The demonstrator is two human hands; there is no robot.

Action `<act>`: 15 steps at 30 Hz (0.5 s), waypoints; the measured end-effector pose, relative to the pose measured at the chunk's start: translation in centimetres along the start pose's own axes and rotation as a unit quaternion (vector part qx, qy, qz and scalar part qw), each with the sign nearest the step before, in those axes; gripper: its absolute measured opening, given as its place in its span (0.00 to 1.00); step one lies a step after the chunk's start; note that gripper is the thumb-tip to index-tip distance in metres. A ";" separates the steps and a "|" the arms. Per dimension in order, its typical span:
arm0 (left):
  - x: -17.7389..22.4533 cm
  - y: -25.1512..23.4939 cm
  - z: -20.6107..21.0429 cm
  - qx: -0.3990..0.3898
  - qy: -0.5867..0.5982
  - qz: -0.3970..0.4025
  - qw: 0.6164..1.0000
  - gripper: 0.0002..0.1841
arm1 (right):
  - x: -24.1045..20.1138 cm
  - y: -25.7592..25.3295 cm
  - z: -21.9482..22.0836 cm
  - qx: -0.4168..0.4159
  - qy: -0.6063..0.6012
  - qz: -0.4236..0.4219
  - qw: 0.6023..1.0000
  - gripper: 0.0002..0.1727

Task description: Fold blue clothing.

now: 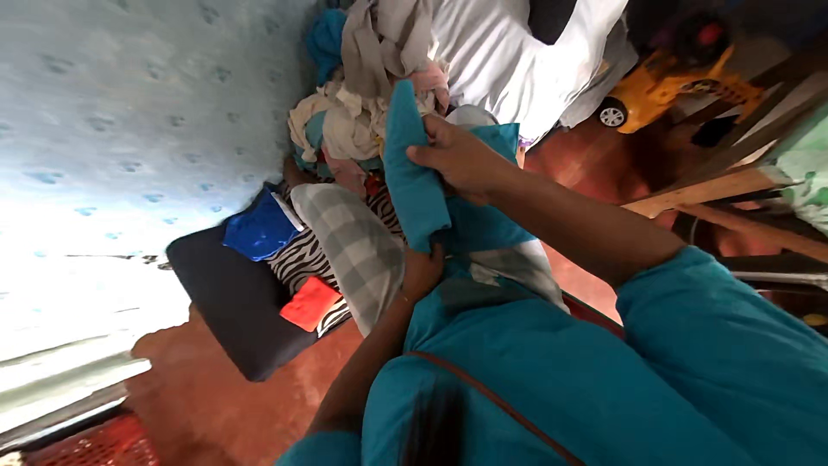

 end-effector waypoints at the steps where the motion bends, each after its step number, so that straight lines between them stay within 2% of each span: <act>1: -0.2 0.2 -0.2 0.006 0.018 -0.012 1.000 0.13 | -0.1 -0.2 0.3 -0.007 0.003 0.003 1.000 0.22; 3: -0.5 0.6 -0.3 0.016 0.062 -0.037 0.997 0.20 | -0.4 0.1 0.2 -0.017 0.015 0.012 1.000 0.22; 5: -1.0 0.7 -0.5 -0.010 0.104 -0.016 0.994 0.42 | -0.7 1.4 -1.2 -0.029 0.034 0.005 0.999 0.24; 6: -1.2 0.6 -0.6 -0.040 0.119 0.001 0.992 0.50 | -0.5 2.3 -2.5 -0.027 0.044 0.000 0.999 0.24; 7: -1.5 0.4 -0.5 -0.071 0.132 0.017 0.989 0.52 | 0.0 3.2 -4.2 -0.016 0.050 -0.002 0.999 0.24; 11: -2.8 -0.6 0.6 -0.161 0.139 0.037 0.976 0.47 | 5.6 6.1 -11.2 0.112 0.109 0.069 0.985 0.24; 13: -2.8 -1.1 0.5 -0.190 0.132 0.025 0.972 0.45 | 7.1 6.9 -12.2 0.147 0.103 0.093 0.979 0.20; 15: -2.7 -1.2 0.1 -0.211 0.143 0.020 0.967 0.45 | 6.8 7.3 -11.9 0.144 0.083 0.082 0.983 0.17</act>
Point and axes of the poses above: each hand's wrist, its own y-axis away from the middle knuckle, its own z-axis out of the palm, x = y × z, the point moved 1 cm from there along -y, towards the middle knuckle, and after that the axes turned 4 degrees about -z, right-handed, at the moved point
